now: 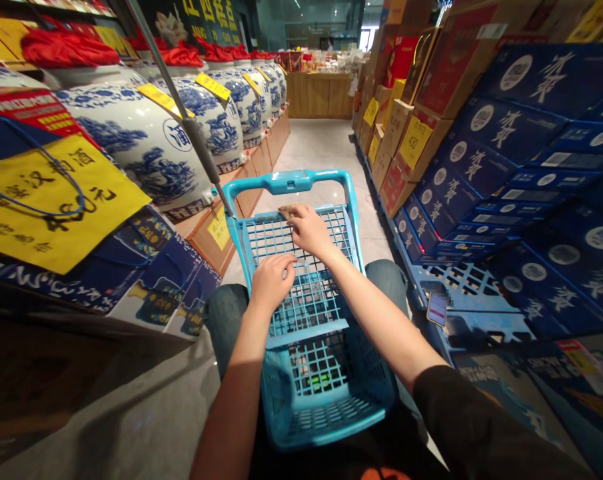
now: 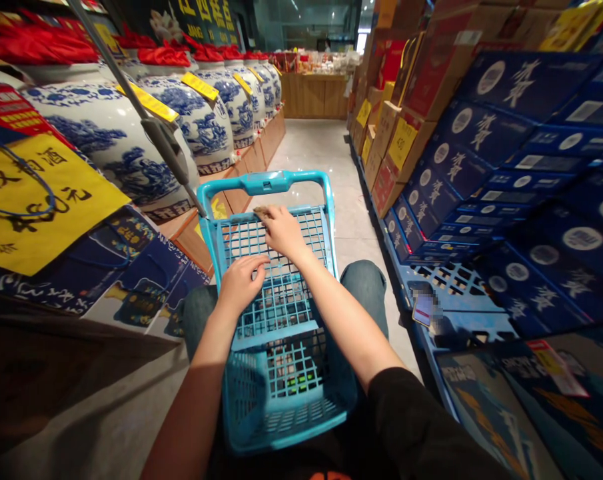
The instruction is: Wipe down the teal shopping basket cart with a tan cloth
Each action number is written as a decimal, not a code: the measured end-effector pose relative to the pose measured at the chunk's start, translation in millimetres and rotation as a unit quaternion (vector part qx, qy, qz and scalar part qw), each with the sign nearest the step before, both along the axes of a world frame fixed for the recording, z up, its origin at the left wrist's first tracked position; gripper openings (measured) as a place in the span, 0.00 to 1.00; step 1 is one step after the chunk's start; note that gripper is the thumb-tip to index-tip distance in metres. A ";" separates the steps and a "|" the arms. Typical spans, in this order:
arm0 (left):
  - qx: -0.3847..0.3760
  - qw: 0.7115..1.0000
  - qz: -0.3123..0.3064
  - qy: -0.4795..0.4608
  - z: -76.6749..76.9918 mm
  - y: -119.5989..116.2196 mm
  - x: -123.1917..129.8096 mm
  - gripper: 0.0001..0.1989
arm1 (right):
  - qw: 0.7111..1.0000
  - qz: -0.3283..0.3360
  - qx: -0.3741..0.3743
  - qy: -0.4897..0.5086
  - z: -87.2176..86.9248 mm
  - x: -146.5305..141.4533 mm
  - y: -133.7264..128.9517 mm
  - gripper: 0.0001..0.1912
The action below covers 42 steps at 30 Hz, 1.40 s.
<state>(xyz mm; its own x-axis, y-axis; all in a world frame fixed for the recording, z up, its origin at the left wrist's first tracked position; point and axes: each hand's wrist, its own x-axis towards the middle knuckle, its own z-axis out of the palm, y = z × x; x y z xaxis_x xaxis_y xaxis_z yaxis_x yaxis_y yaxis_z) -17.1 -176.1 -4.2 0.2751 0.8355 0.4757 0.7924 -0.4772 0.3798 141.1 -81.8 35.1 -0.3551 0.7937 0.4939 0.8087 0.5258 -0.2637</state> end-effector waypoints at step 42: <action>0.027 0.998 0.010 0.062 1.9 -2.5 4.1 0.13 | 0.984 0.171 0.039 0.028 -21.2 -36.2 30.5 0.33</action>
